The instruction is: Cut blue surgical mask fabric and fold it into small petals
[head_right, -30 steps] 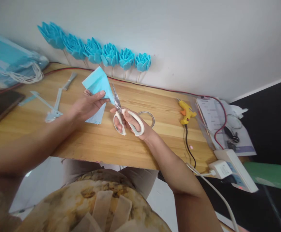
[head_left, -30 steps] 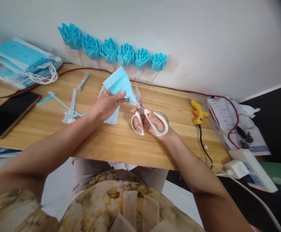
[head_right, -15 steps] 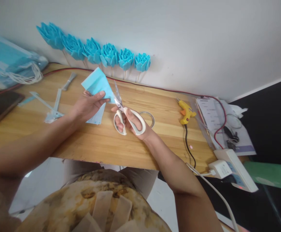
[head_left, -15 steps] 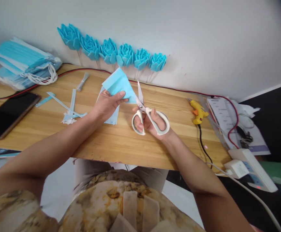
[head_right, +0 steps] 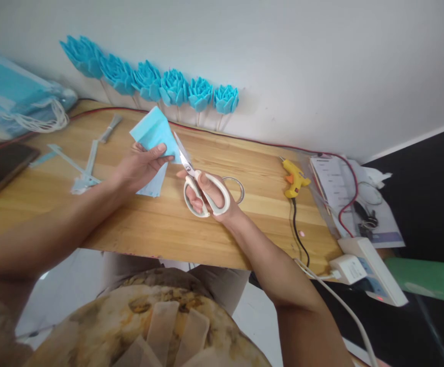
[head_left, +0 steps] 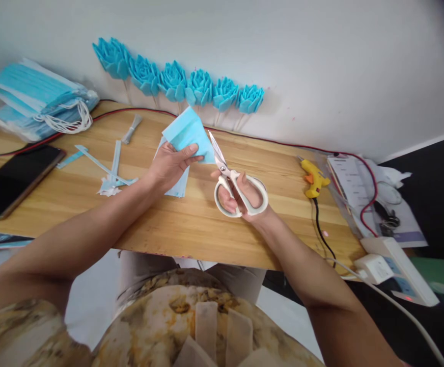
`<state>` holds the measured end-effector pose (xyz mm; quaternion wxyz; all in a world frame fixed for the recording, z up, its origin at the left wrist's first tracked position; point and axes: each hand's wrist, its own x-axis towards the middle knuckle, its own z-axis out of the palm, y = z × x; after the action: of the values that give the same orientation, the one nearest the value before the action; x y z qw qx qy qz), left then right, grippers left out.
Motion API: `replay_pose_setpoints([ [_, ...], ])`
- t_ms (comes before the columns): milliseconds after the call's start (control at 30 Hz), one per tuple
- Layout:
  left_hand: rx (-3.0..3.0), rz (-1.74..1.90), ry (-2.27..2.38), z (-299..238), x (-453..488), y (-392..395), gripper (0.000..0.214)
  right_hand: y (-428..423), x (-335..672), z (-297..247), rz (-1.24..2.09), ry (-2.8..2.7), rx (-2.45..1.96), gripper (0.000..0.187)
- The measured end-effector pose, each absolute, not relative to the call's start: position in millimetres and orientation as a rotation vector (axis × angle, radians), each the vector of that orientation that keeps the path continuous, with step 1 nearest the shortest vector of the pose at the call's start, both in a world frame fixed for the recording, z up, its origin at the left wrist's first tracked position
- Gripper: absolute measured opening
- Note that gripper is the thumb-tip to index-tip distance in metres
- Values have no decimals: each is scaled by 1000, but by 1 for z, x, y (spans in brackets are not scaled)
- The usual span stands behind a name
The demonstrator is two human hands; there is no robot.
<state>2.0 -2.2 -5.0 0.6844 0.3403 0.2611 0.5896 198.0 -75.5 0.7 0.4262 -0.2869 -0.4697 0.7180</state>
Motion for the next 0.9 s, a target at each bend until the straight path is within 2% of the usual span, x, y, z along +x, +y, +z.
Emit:
replay_pose_setpoints([
  [400, 800, 1182, 599, 5, -6, -2, 32, -77, 200, 4, 1765, -1199, -741, 61],
  [567, 701, 1100, 611, 19, -17, 4, 14, -73, 204, 3, 1721, -1259, -694, 51],
  [667, 642, 1125, 605, 23, -18, 5, 5, -72, 205, 3, 1707, -1276, -718, 51],
  [900, 615, 1215, 623, 20, -11, 1, 12, -75, 204, 4, 1696, -1363, -818, 54],
])
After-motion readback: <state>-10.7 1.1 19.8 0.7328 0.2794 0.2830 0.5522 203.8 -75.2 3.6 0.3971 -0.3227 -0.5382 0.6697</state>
